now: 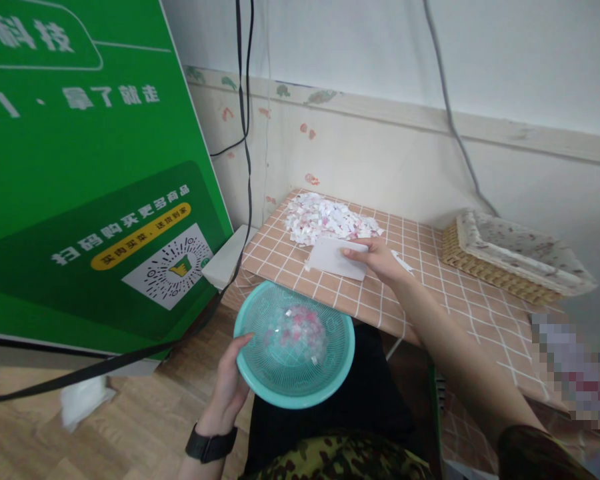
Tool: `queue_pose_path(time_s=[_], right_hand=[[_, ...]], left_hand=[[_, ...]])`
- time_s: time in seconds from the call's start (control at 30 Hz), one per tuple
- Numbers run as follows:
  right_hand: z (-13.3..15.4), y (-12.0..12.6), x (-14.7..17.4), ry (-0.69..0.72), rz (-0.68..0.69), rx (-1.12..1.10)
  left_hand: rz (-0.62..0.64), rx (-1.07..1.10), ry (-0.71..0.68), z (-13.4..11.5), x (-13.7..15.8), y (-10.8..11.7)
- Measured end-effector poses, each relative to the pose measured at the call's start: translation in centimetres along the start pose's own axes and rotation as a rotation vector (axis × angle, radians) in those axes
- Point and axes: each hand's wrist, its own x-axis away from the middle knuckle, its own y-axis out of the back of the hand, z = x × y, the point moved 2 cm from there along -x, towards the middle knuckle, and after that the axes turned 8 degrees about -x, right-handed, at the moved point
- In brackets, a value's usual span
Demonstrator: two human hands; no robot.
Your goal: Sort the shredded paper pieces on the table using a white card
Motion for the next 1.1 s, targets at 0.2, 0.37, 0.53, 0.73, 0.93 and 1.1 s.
queue_pose_path(time_s=[0.2, 0.37, 0.53, 0.73, 0.93, 1.1], right_hand=[[0.2, -0.1, 0.0, -0.003, 0.002, -0.001], [0.4, -0.4, 0.0, -0.008, 0.010, 0.025], [1.5, -1.2, 0.4, 0.031, 0.041, 0.117], [2.4, -1.7, 1.4, 0.105, 0.119, 0.204], [1.6, -0.8, 2.8, 0.088, 0.188, 0.288], [1.6, -0.3, 3.6, 0.178, 0.107, 0.409]], left_hand=[[0.007, -0.011, 0.003, 0.0, 0.0, -0.1], [0.020, -0.016, 0.008, 0.0, 0.1, -0.2], [0.002, -0.020, 0.016, 0.0, 0.0, 0.0], [-0.009, -0.005, 0.005, 0.0, 0.0, -0.1], [0.016, -0.005, 0.021, 0.1, 0.0, 0.0], [0.031, -0.001, 0.002, 0.2, 0.1, -0.1]])
